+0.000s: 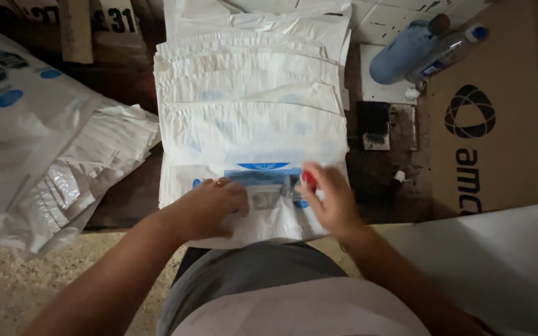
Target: Stamping batch or date codes onto plastic cheese bags using a manual hand stamp
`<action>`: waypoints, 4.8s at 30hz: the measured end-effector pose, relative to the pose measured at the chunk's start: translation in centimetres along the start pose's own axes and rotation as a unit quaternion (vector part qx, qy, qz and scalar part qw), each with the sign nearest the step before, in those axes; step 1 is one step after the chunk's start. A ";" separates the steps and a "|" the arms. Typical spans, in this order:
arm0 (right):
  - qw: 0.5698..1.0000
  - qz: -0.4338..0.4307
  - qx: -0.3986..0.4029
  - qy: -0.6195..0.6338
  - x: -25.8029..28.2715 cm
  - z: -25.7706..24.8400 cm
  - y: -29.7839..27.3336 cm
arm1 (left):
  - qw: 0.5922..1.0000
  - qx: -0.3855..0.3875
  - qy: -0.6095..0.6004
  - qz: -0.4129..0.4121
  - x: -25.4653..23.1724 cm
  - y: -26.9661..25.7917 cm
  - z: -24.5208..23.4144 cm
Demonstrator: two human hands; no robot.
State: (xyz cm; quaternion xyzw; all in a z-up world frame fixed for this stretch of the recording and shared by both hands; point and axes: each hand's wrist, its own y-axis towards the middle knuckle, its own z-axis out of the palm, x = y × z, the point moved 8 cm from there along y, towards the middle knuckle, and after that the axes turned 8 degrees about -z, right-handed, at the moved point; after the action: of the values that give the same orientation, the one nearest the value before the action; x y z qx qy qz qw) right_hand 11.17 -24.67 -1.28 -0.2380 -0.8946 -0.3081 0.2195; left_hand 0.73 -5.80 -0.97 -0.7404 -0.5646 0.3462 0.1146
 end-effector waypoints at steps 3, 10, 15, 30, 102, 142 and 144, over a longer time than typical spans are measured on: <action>0.987 0.086 -0.021 0.131 -1.0 -1.4 2.4 | 0.999 -0.042 0.013 0.010 0.9 0.9 2.1; 0.946 0.236 -0.197 0.101 -7.6 -12.0 2.4 | 0.995 -0.102 0.005 0.005 2.2 -0.5 3.0; 0.965 0.144 -0.217 -0.042 -17.3 -16.5 -0.7 | 0.991 -0.126 -0.034 -0.012 3.7 -1.1 3.5; 0.966 0.096 -0.146 -0.189 -14.7 -14.5 1.6 | 0.931 -0.361 -0.051 -0.028 9.1 -2.3 3.7; 0.964 0.043 -0.146 -0.219 -16.4 -11.8 0.3 | 0.992 -0.080 -0.086 -0.047 4.7 -3.0 1.5; 0.928 0.264 -0.220 0.142 -3.4 -11.3 -1.2 | 0.947 -0.108 -0.303 0.025 7.4 0.2 1.3; 0.911 0.146 -0.280 0.266 -4.4 -14.0 -3.5 | 0.949 -0.024 -0.314 -0.003 7.4 0.4 1.8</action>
State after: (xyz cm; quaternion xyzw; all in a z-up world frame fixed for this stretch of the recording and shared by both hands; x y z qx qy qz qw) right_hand 16.15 -37.62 4.75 -0.3269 -0.6355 -0.5623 0.4159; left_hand 0.78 0.47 -5.36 -0.5953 -0.5821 0.5474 -0.0850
